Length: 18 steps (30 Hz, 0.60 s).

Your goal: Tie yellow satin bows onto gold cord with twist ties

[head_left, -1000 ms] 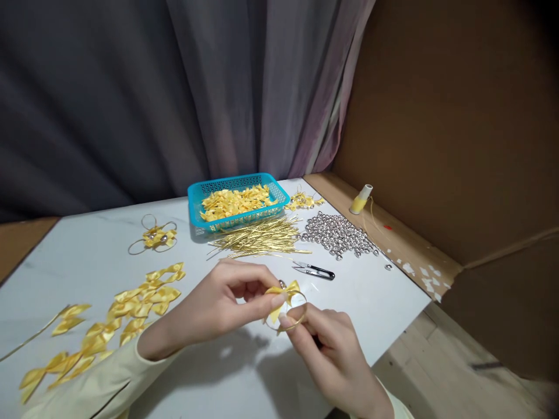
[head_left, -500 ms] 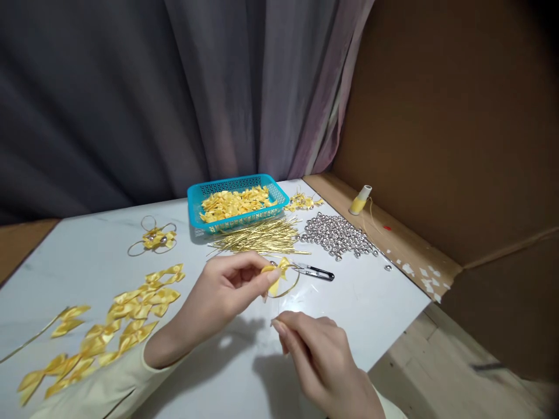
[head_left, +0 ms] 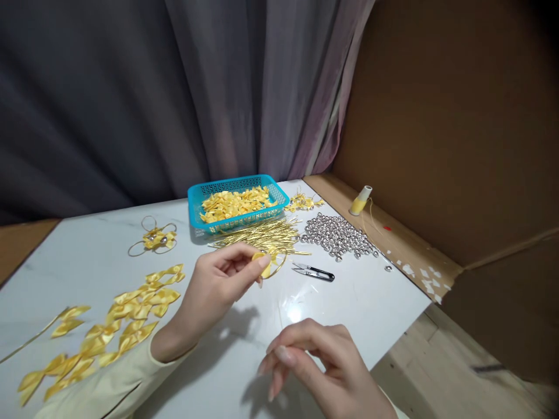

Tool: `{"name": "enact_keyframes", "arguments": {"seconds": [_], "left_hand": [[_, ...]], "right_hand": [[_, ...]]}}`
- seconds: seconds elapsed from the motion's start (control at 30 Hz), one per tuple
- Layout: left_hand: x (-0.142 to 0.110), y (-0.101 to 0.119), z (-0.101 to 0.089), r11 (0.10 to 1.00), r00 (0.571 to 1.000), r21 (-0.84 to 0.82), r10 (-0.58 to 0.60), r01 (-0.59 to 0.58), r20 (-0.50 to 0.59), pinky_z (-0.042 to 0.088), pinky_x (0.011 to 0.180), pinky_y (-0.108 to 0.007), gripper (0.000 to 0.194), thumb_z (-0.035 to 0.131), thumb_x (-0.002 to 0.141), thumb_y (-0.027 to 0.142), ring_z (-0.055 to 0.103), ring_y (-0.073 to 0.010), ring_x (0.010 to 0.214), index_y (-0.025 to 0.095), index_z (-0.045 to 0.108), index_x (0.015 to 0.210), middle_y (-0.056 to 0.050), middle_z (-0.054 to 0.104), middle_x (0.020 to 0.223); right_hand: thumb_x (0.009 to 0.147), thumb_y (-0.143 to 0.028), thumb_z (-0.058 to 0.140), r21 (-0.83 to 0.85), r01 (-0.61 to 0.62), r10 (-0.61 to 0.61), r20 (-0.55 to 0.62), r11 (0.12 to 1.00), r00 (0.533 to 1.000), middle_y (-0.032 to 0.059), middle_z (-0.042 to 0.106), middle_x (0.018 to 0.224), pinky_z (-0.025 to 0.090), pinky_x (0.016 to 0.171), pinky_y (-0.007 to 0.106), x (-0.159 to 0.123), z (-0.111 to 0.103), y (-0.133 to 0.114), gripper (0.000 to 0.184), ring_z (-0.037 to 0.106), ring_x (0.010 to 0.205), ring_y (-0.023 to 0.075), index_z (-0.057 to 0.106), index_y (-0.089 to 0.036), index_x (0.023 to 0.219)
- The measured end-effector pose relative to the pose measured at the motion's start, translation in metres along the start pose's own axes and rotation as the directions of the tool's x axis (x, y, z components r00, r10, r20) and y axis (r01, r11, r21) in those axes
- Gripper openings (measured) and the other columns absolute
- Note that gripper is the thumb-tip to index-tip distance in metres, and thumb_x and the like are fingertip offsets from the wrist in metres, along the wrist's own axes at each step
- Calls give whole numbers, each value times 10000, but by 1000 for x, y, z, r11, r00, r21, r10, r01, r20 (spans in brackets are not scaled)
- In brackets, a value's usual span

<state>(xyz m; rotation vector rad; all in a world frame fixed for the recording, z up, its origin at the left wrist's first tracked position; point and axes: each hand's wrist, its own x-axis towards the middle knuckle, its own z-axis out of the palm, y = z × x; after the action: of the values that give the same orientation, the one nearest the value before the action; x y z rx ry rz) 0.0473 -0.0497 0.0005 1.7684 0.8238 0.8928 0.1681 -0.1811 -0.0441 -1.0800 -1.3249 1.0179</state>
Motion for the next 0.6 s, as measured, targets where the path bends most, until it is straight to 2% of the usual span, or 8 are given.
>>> {"name": "enact_keyframes", "arguments": {"seconds": [0.13, 0.2, 0.27, 0.43, 0.53, 0.6], "left_hand": [[0, 0, 1, 998, 999, -45, -41, 41, -8, 262, 356, -129, 159, 653, 743, 260, 345, -29, 406, 156, 593, 640, 50, 520, 493], [0, -1, 1, 995, 998, -72, -64, 64, -9, 257, 353, -126, 160, 652, 746, 260, 343, -25, 401, 156, 589, 642, 51, 520, 491], [-1, -2, 0, 993, 997, -96, -75, 74, -10, 255, 353, -122, 155, 646, 754, 258, 344, -22, 398, 159, 589, 649, 52, 519, 488], [-1, -3, 1, 988, 996, -128, -86, 85, -6, 251, 350, -118, 139, 646, 758, 259, 344, -18, 393, 163, 596, 671, 52, 529, 493], [-1, -2, 1, 987, 996, -132, -88, 89, 15, 247, 344, -120, 144, 649, 754, 256, 335, -19, 385, 159, 591, 665, 55, 522, 481], [-1, 0, 2, 989, 996, -122, -82, 84, 20, 244, 343, -121, 151, 657, 744, 255, 334, -21, 388, 156, 585, 655, 56, 519, 479]], "right_hand": [[899, -170, 422, 205, 53, -78, 117, 977, 990, 71, 698, 927, 537, 730, 321, 1, -2, -5, 227, 685, 777, 178, 594, -195, 1044], [890, -105, 406, 234, 105, -144, 160, 967, 976, 73, 669, 1046, 524, 808, 346, 1, -4, -8, 301, 668, 886, 187, 566, -206, 1125], [874, -53, 411, 204, 133, -170, 179, 970, 969, 61, 658, 1079, 523, 833, 338, 1, -5, -8, 350, 651, 938, 181, 558, -214, 1148], [799, -23, 564, 67, 222, -225, 45, 973, 973, 31, 712, 934, 542, 771, 239, 3, -6, -2, 319, 687, 810, 148, 633, -214, 1045], [779, -32, 595, -30, 379, -379, 21, 925, 925, 43, 722, 752, 541, 628, 225, 6, -9, 3, 297, 680, 659, 135, 664, -185, 1024], [771, -64, 614, -147, 457, -464, -12, 877, 886, 44, 688, 714, 518, 578, 253, 7, -12, 4, 280, 633, 637, 135, 684, -204, 1002]]}}
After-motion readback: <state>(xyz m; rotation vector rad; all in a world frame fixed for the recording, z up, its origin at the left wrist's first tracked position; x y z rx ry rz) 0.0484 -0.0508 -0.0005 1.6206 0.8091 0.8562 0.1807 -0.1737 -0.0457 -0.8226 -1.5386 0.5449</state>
